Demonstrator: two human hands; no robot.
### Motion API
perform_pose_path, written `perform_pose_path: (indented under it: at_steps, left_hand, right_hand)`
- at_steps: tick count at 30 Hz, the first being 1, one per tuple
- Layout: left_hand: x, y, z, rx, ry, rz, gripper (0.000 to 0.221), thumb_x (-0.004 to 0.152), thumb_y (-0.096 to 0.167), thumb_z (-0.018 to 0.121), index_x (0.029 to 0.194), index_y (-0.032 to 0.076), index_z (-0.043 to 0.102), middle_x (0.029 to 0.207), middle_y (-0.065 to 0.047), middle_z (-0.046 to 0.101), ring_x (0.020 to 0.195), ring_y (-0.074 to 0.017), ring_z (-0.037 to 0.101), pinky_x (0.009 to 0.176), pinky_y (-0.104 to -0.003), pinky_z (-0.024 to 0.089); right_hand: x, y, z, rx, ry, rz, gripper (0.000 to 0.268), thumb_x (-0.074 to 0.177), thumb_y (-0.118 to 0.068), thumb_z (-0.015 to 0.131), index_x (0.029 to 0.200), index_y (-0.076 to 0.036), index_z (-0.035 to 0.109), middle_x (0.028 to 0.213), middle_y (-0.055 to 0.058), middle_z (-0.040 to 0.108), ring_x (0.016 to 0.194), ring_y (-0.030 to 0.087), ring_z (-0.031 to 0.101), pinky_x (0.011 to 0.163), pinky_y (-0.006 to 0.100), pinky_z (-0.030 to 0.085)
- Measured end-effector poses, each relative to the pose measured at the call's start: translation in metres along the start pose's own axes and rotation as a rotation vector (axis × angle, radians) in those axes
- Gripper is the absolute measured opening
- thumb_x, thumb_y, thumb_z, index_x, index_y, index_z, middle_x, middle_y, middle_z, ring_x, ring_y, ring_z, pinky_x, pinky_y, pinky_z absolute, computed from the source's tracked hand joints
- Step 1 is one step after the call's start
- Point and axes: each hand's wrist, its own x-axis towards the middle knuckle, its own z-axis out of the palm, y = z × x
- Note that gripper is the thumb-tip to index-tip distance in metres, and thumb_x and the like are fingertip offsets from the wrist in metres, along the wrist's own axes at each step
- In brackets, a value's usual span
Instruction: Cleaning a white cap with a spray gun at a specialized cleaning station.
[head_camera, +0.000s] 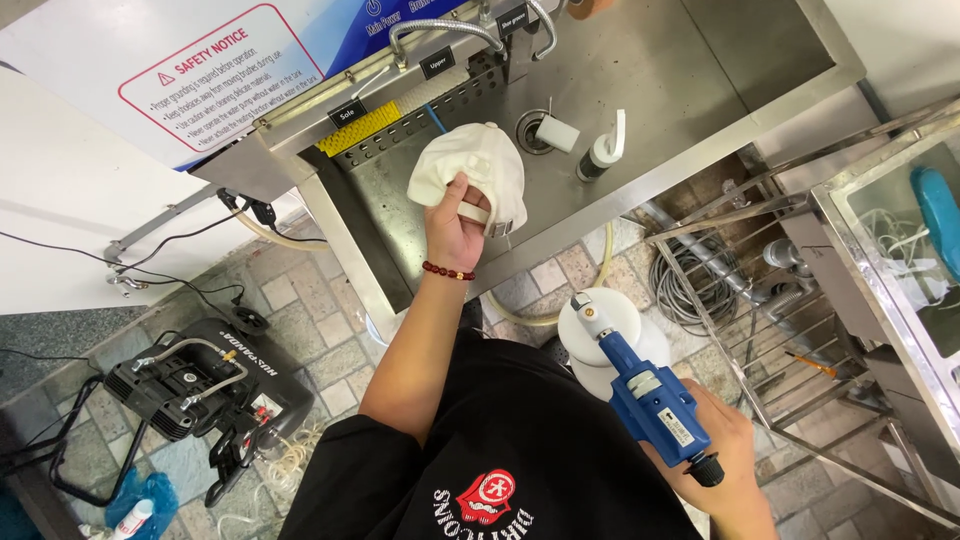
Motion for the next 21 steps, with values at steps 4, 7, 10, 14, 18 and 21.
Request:
perform_pose_path:
  at_steps: [4, 7, 10, 14, 18, 21]
  left_hand:
    - [0.004, -0.007, -0.015, -0.027, -0.009, 0.007, 0.029, 0.102, 0.008, 0.065, 0.128, -0.001, 0.057, 0.114, -0.011, 0.068, 0.098, -0.0221, 0.069, 0.085, -0.038, 0.061]
    - [0.007, -0.012, -0.025, -0.033, -0.007, 0.006, 0.029, 0.105, 0.008, 0.065, 0.130, -0.003, 0.056, 0.116, -0.012, 0.067, 0.100, -0.0229, 0.068, 0.087, -0.039, 0.060]
    - [0.002, -0.006, -0.013, -0.047, -0.013, -0.002, 0.032, 0.103, 0.009, 0.064, 0.131, -0.002, 0.055, 0.119, -0.012, 0.067, 0.105, -0.0231, 0.069, 0.090, -0.039, 0.061]
    - [0.002, -0.006, -0.013, -0.042, -0.055, 0.000, 0.035, 0.102, 0.012, 0.064, 0.133, -0.001, 0.054, 0.121, -0.013, 0.066, 0.106, -0.0247, 0.069, 0.092, -0.040, 0.060]
    - [0.002, -0.005, -0.013, -0.019, -0.040, -0.008, 0.035, 0.103, 0.012, 0.065, 0.133, -0.002, 0.054, 0.122, -0.014, 0.066, 0.109, -0.0251, 0.069, 0.094, -0.040, 0.060]
    - [0.000, -0.003, -0.007, -0.015, -0.043, 0.020, 0.036, 0.101, 0.010, 0.066, 0.134, 0.002, 0.054, 0.124, -0.011, 0.066, 0.108, -0.0227, 0.069, 0.092, -0.038, 0.060]
  right_hand:
    - [-0.005, 0.006, 0.001, -0.036, -0.010, 0.036, 0.059, 0.046, -0.012, 0.084, 0.102, -0.002, 0.069, 0.101, 0.016, 0.074, 0.085, 0.035, 0.074, 0.073, 0.037, 0.058]
    - [-0.007, 0.010, 0.003, -0.050, 0.007, 0.012, 0.059, 0.046, -0.014, 0.084, 0.102, -0.002, 0.069, 0.103, 0.018, 0.074, 0.085, 0.035, 0.075, 0.073, 0.037, 0.058]
    - [-0.007, 0.013, 0.002, -0.044, 0.017, -0.020, 0.061, 0.046, -0.016, 0.083, 0.103, -0.001, 0.068, 0.104, 0.020, 0.073, 0.086, 0.036, 0.074, 0.075, 0.037, 0.059]
    - [-0.006, 0.011, 0.000, -0.029, 0.017, -0.052, 0.060, 0.048, -0.017, 0.082, 0.105, -0.001, 0.069, 0.105, 0.020, 0.073, 0.087, 0.036, 0.074, 0.077, 0.037, 0.059]
    - [-0.009, 0.018, 0.003, -0.095, 0.042, -0.058, 0.062, 0.050, -0.018, 0.084, 0.108, 0.001, 0.069, 0.103, 0.020, 0.073, 0.086, 0.036, 0.074, 0.076, 0.037, 0.058]
    - [-0.006, 0.013, 0.000, -0.006, 0.025, -0.093, 0.063, 0.049, -0.018, 0.081, 0.108, -0.001, 0.068, 0.107, 0.020, 0.072, 0.091, 0.037, 0.074, 0.080, 0.037, 0.058]
